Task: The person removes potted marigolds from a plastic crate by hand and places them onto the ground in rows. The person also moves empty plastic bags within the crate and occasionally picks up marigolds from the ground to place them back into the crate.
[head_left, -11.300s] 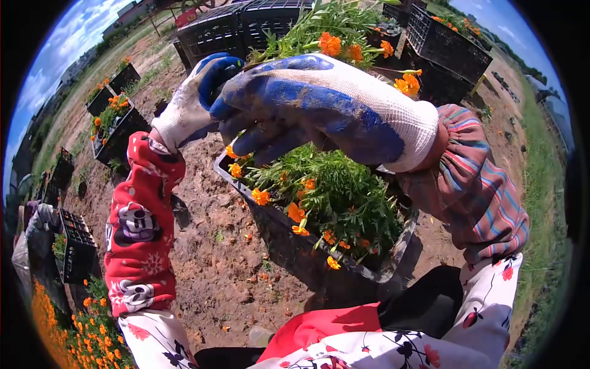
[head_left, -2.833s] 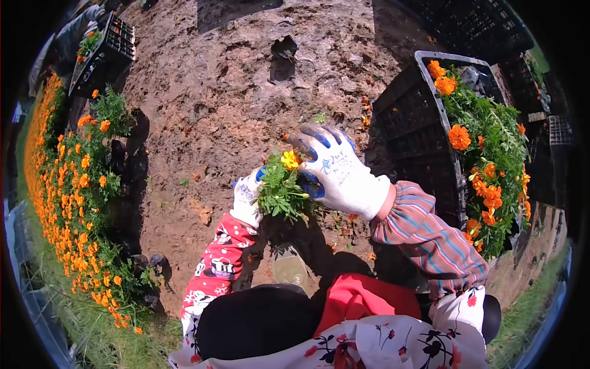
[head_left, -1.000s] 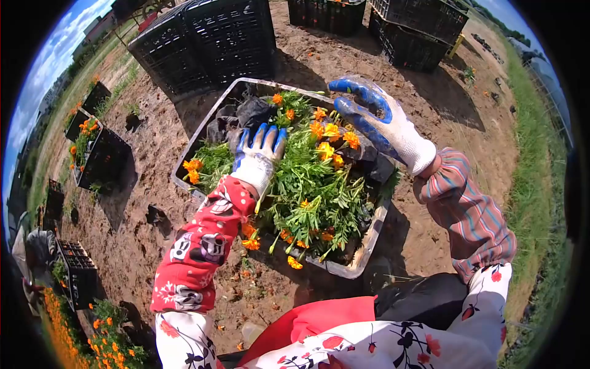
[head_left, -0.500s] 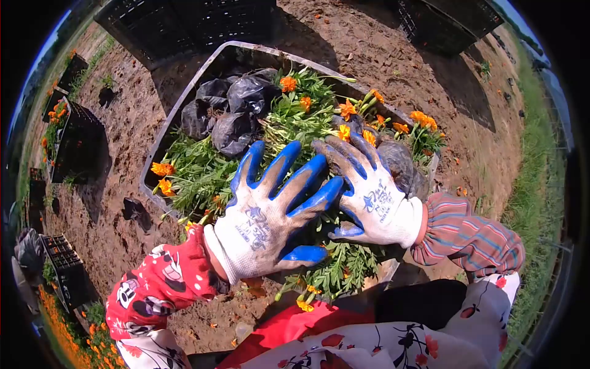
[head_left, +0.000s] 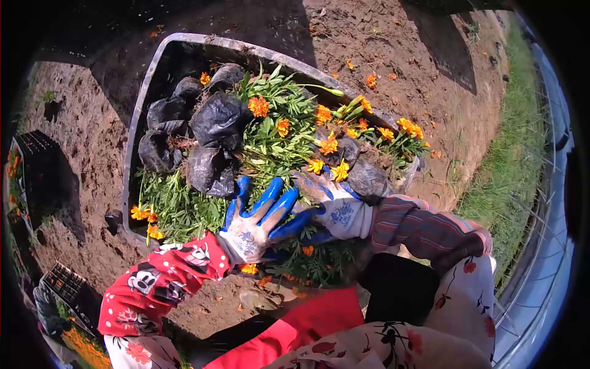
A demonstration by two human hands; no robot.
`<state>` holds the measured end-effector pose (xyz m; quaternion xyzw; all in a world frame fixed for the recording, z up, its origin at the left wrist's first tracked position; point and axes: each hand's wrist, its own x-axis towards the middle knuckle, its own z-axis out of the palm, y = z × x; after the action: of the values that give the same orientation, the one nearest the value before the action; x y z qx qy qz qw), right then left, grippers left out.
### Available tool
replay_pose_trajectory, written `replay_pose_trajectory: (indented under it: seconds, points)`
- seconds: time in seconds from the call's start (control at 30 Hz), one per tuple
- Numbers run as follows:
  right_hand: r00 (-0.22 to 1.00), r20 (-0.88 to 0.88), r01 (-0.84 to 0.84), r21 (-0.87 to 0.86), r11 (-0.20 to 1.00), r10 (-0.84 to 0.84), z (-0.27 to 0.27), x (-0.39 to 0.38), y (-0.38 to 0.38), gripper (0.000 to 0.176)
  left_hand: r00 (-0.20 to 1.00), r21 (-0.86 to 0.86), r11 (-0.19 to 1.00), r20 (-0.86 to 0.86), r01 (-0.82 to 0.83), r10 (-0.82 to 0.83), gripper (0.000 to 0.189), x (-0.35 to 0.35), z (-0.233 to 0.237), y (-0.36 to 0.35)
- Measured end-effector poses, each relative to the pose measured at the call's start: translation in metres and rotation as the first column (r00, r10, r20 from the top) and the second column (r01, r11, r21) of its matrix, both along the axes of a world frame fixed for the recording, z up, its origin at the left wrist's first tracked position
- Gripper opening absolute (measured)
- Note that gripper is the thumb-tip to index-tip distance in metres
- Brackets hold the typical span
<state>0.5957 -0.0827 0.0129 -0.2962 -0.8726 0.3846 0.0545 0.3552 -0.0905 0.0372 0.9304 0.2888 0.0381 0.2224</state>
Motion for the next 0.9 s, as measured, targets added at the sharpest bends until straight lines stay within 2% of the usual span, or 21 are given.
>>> replay_pose_trajectory:
  seconds: [0.03,0.07,0.1,0.17,0.2,0.23,0.37,0.43,0.47,0.5,0.53,0.63,0.67,0.7,0.73,0.77,0.8,0.83,0.87,0.9]
  points:
    - [0.999,0.034,0.002,0.045,0.999,-0.003,0.009,-0.002,-0.001,0.07,1.0,0.011,1.0,-0.003,0.005,-0.005,0.098,0.0,0.003,0.0]
    - [0.997,0.08,-0.011,0.043,0.999,0.008,0.017,-0.003,0.001,0.071,0.999,0.019,0.999,-0.015,0.043,-0.043,0.086,-0.002,0.006,0.002]
    - [0.997,0.072,-0.015,0.043,0.999,0.012,0.029,-0.005,0.001,0.071,0.998,0.045,0.997,-0.031,0.063,-0.062,0.083,-0.004,0.005,0.001]
    - [0.984,0.172,0.018,0.118,0.993,-0.038,0.057,-0.009,-0.001,0.076,0.997,0.043,0.997,0.014,0.07,-0.071,0.084,-0.007,-0.001,-0.003]
    - [0.988,0.107,0.093,0.158,0.983,-0.11,0.067,-0.008,-0.014,0.075,0.996,0.046,0.995,0.028,0.085,-0.086,0.083,-0.007,-0.001,-0.003]
    - [0.975,0.171,0.125,0.097,0.987,-0.14,0.079,-0.011,-0.028,0.073,0.994,0.051,0.994,0.041,0.1,-0.102,0.081,-0.008,-0.003,-0.004]
    - [0.925,0.342,0.134,0.116,0.984,-0.166,0.033,-0.022,-0.052,0.064,0.995,0.002,0.996,0.046,0.092,-0.092,0.077,-0.005,-0.015,-0.005]
    - [0.92,0.323,0.162,0.197,0.967,-0.22,0.026,-0.027,-0.059,0.06,0.994,-0.028,0.994,0.01,0.11,-0.109,0.081,-0.006,-0.015,-0.003]
    - [0.9,0.394,0.095,0.236,0.967,-0.185,0.03,-0.028,-0.06,0.06,0.995,-0.05,0.993,-0.003,0.104,-0.104,0.083,-0.005,-0.013,-0.003]
    - [0.871,0.462,0.039,0.272,0.962,-0.166,0.04,-0.028,-0.059,0.059,0.994,-0.063,0.993,-0.03,0.101,-0.103,0.083,-0.003,-0.005,-0.003]
    - [0.875,0.464,0.061,0.173,0.983,-0.136,0.054,-0.029,-0.054,0.064,0.995,-0.023,0.996,-0.062,0.083,-0.084,0.084,0.0,-0.003,-0.006]
    - [0.864,0.482,0.102,0.12,0.988,-0.148,0.072,-0.03,-0.058,0.075,0.982,0.022,0.999,-0.187,0.044,-0.039,0.085,0.009,0.049,-0.011]
    - [0.884,0.425,0.132,0.166,0.977,-0.192,0.071,-0.03,-0.062,0.073,0.986,0.032,0.999,-0.161,0.038,-0.032,0.083,0.008,0.062,-0.012]
    - [0.861,0.488,0.107,0.095,0.99,-0.14,0.092,-0.031,-0.058,0.074,0.991,0.042,0.999,-0.131,0.029,-0.023,0.082,0.007,0.074,-0.01]
    - [0.896,0.374,0.194,0.16,0.968,-0.241,0.098,-0.028,-0.063,0.074,0.988,0.104,0.983,0.025,-0.154,0.152,0.079,0.004,0.092,-0.004]
    - [0.91,0.252,0.283,0.207,0.937,-0.33,0.104,-0.026,-0.072,0.074,0.931,0.122,0.934,0.19,-0.337,0.311,0.076,-0.004,0.107,0.002]
    - [0.896,0.112,0.407,0.185,0.895,-0.431,0.117,-0.023,-0.076,0.076,0.838,0.214,0.812,0.2,-0.543,0.508,0.072,-0.012,0.119,0.016]
    - [0.869,0.002,0.483,0.208,0.851,-0.494,0.118,-0.013,-0.079,0.081,0.697,0.291,0.635,0.227,-0.715,0.68,0.068,-0.026,0.12,0.033]
    - [0.79,-0.039,0.612,0.126,0.781,-0.612,0.117,0.001,-0.082,0.083,0.514,0.237,0.458,0.327,-0.857,0.793,0.068,-0.051,0.095,0.057]
    - [0.694,-0.071,0.72,0.039,0.693,-0.717,0.114,0.02,-0.082,0.085,0.34,0.221,0.287,0.265,-0.932,0.902,0.072,-0.084,0.067,0.08]
